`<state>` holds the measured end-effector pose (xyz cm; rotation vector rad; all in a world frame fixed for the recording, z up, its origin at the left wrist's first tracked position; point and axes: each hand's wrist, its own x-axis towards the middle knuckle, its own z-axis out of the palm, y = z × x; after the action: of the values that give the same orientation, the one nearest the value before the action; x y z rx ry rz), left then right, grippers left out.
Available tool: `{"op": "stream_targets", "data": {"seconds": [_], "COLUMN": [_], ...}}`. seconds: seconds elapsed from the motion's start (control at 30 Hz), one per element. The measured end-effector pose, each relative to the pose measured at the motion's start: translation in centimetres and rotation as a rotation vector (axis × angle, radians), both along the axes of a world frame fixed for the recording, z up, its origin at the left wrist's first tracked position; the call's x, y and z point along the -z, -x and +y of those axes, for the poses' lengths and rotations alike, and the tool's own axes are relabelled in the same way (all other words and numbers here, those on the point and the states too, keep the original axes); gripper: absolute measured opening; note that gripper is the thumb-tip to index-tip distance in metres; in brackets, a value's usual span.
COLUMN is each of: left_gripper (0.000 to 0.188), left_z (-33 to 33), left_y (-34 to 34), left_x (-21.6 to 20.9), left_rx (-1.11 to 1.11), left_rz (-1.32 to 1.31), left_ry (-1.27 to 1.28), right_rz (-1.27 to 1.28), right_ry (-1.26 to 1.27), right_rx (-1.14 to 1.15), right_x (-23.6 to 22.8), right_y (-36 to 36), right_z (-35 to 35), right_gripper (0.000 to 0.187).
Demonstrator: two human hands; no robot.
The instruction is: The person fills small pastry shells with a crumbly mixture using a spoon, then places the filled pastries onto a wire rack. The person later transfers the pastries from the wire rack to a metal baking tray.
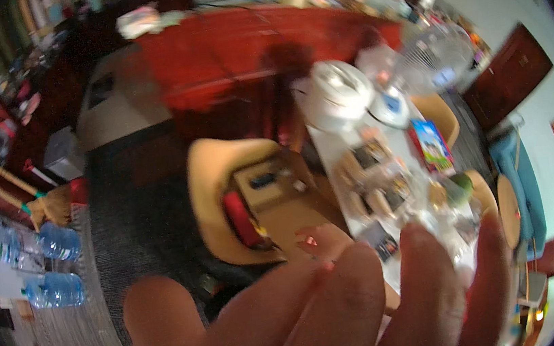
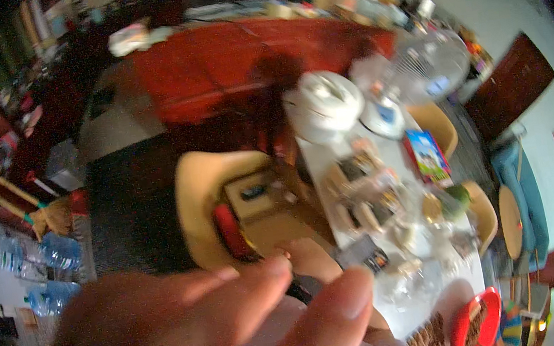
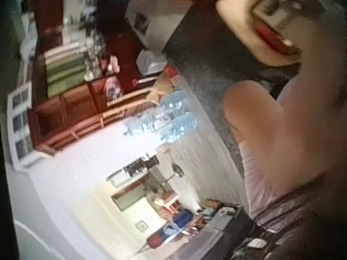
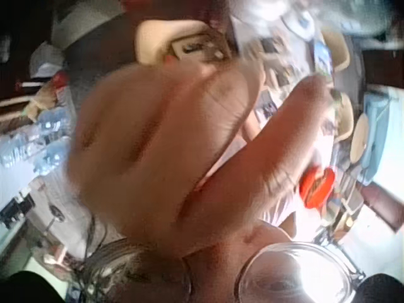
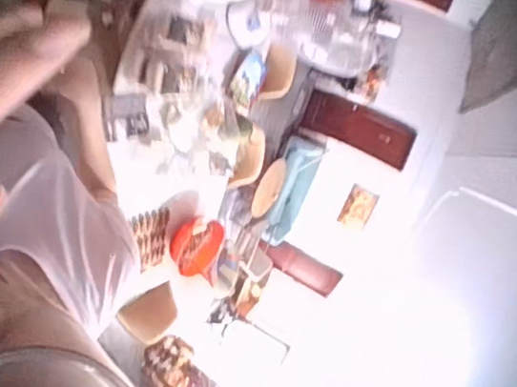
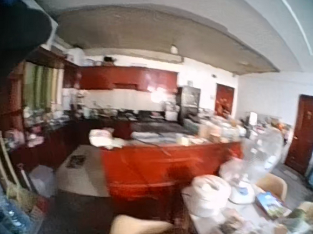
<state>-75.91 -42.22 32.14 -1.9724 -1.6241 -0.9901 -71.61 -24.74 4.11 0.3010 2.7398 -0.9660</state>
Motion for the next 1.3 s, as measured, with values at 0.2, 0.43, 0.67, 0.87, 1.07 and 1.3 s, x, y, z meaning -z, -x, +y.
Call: {"op": "stream_targets", "data": {"seconds": [0.2, 0.43, 0.67, 0.87, 1.07, 1.3], "left_gripper": [0.029, 0.035, 0.019, 0.067, 0.093, 0.052], "left_z": [-14.6, -22.9, -29.6, -33.3, -43.3, -47.3], "left_y": [12.6, 24.4, 39.4, 54.9, 71.7, 83.4], "left_x": [-1.9, -5.2, 6.9, 12.6, 25.2, 33.3], "left_rx": [-0.089, -0.109, -0.483, -1.185, -1.709, -2.134], "left_rz": [-0.193, -0.254, -0.361, -0.204, -0.572, -0.11], "left_ry": [0.084, 0.748, 0.381, 0.358, 0.266, 0.643], "right_rz": [-0.138, -0.121, -0.123, -0.289, 0.005, 0.107], "right_ry": [-0.163, -0.221, -0.26, -0.338, -0.209, -0.1], "right_rx": [-0.107, -0.426, -0.417, -0.312, -0.191, -0.505], "right_x": [-1.0, 1.9, 5.1, 9.5, 8.9, 5.3], "right_y": [16.6, 30.1, 39.5, 53.1, 73.3, 95.1], "right_z": [-12.9, -24.2, -24.6, -23.0, -26.4, -31.8], "right_gripper": [0.04, 0.043, 0.044, 0.048, 0.045, 0.043]}}
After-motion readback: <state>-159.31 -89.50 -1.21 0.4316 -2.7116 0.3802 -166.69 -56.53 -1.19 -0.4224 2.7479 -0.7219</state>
